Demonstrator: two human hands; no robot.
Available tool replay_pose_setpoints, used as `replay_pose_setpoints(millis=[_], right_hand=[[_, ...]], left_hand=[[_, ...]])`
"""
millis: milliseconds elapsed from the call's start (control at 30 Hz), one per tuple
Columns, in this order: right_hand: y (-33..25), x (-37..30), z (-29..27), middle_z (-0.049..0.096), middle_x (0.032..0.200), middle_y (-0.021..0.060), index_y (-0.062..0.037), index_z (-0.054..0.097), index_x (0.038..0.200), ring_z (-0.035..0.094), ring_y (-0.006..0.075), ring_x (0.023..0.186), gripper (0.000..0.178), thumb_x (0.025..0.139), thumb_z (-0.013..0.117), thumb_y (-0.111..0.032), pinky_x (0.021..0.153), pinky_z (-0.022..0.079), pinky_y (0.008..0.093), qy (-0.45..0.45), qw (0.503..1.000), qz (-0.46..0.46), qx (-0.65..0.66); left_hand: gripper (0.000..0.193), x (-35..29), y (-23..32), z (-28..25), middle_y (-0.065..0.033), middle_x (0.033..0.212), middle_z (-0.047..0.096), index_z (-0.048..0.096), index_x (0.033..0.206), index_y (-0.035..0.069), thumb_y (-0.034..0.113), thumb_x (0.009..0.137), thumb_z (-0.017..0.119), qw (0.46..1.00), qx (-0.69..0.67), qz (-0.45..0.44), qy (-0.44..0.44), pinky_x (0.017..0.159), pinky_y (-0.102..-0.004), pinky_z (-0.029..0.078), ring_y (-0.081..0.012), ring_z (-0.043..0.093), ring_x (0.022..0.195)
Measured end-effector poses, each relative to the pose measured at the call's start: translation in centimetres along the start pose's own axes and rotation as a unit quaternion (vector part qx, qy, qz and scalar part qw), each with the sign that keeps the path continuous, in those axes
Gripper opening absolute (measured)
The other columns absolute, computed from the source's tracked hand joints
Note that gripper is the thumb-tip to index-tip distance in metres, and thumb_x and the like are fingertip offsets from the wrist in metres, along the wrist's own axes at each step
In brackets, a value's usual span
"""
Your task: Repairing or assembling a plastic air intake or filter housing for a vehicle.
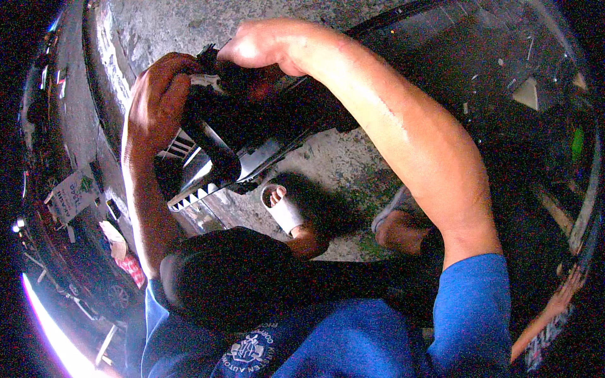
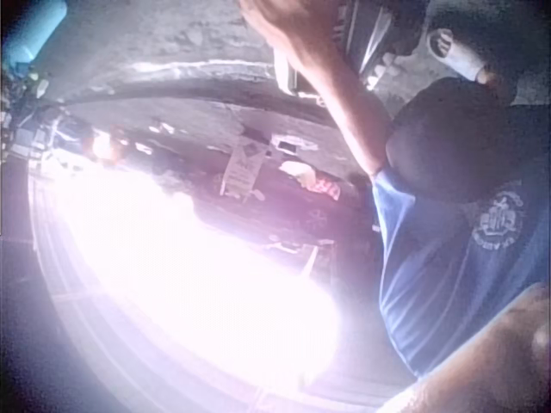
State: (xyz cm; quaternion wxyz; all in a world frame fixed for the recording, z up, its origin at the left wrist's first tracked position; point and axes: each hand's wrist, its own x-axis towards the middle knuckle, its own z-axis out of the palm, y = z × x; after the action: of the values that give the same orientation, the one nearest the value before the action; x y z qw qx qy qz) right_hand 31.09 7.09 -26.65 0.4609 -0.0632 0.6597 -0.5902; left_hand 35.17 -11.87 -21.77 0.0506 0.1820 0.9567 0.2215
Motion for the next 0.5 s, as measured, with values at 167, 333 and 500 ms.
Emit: replay_pose_setpoints(millis=[167, 333, 500], right_hand=[[0.7, -0.5, -1.8, 0.064, 0.1, 0.0119, -0.0011, 0.063, 0.102, 0.068, 0.0277, 0.068, 0.028, 0.089, 0.057, -0.025, 0.058, 0.059, 0.0358, -0.045, 0.991, 0.009, 0.128], [0.9, -0.7, -2.0, 0.065, 0.1, 0.0125, 0.0022, 0.061, 0.105, 0.069, 0.0294, 0.075, 0.027, 0.089, 0.061, -0.019, 0.066, 0.059, 0.0365, -0.073, 0.989, -0.013, 0.129], [2.2, -0.3, -2.3, 0.065, 0.098, 0.0123, 0.0014, 0.062, 0.106, 0.069, 0.0258, 0.075, 0.032, 0.091, 0.059, -0.026, 0.067, 0.059, 0.0336, -0.078, 0.989, -0.052, 0.117]], left_hand=[[0.027, 0.2, 0.2, 0.0, -0.0206, 0.091, 0.062, 0.063, 0.088, -0.001, 0.02, 0.083, 0.046, 1.0, 0.008, -0.005, -0.007, 0.078, -0.0448, 0.047, -0.0404, 0.06, 0.086], [0.028, 0.1, 0.0, 0.1, -0.0208, 0.09, 0.061, 0.062, 0.087, -0.001, 0.02, 0.084, 0.046, 1.0, 0.012, -0.002, -0.001, 0.077, -0.045, 0.047, -0.0408, 0.059, 0.085], [0.028, 0.0, 0.1, 0.0, -0.0208, 0.089, 0.061, 0.062, 0.087, -0.002, 0.02, 0.084, 0.046, 1.0, 0.0, 0.006, 0.006, 0.077, -0.0446, 0.047, -0.0405, 0.059, 0.085]])
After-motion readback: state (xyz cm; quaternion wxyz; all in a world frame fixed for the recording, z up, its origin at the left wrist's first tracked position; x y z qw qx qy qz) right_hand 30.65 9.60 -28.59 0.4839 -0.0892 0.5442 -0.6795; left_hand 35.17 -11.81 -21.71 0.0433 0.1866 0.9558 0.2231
